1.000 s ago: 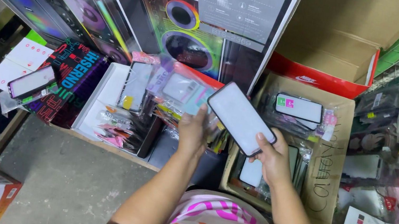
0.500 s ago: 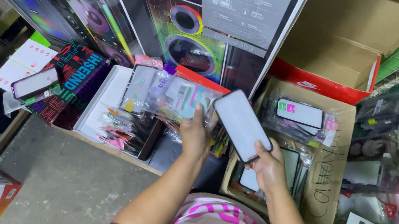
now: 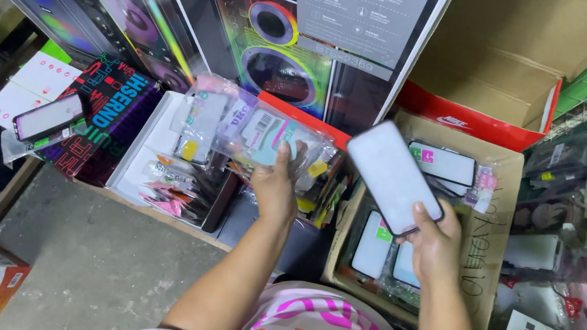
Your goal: Sorting and organizing mobile phone screen protectors and related cleaning accessories.
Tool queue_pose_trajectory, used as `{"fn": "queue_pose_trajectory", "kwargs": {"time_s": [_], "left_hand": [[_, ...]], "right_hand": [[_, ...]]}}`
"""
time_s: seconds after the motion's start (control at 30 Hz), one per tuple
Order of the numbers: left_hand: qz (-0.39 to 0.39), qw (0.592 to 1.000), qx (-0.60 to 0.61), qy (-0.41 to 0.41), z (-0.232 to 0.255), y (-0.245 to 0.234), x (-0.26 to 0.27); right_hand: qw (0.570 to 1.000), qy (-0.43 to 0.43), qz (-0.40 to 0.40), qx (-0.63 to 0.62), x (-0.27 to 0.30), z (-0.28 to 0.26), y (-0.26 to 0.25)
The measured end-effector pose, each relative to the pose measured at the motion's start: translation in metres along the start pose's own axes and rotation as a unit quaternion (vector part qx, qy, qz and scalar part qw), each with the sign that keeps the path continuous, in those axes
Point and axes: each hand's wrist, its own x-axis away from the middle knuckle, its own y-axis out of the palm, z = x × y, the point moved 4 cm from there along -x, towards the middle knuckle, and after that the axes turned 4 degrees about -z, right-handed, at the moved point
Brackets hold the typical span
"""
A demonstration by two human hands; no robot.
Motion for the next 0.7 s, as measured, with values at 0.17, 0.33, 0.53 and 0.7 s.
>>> {"fn": "queue_pose_trajectory", "kwargs": {"time_s": [0.17, 0.33, 0.53, 0.7], "left_hand": [[0.000, 1.000, 0.020, -0.014, -0.004, 0.009, 0.003], [-0.005, 0.999, 0.044, -0.028, -0.005, 0.013, 0.004], [0.018, 0.994, 0.059, -0.092, -0.014, 0.019, 0.009], [-0.052, 0.995, 0.036, -0.075, -0.015, 0.016, 0.006]], "right_hand": [[0.999, -0.019, -0.013, -0.035, 0.018, 0.013, 0.026], [1.000, 0.011, -0.019, -0.011, 0.018, 0.049, 0.025], [0.997, 0.042, -0.028, -0.057, 0.016, 0.059, 0.038], [0.993, 0.080, -0.075, -0.034, 0.010, 0.059, 0.033]]}}
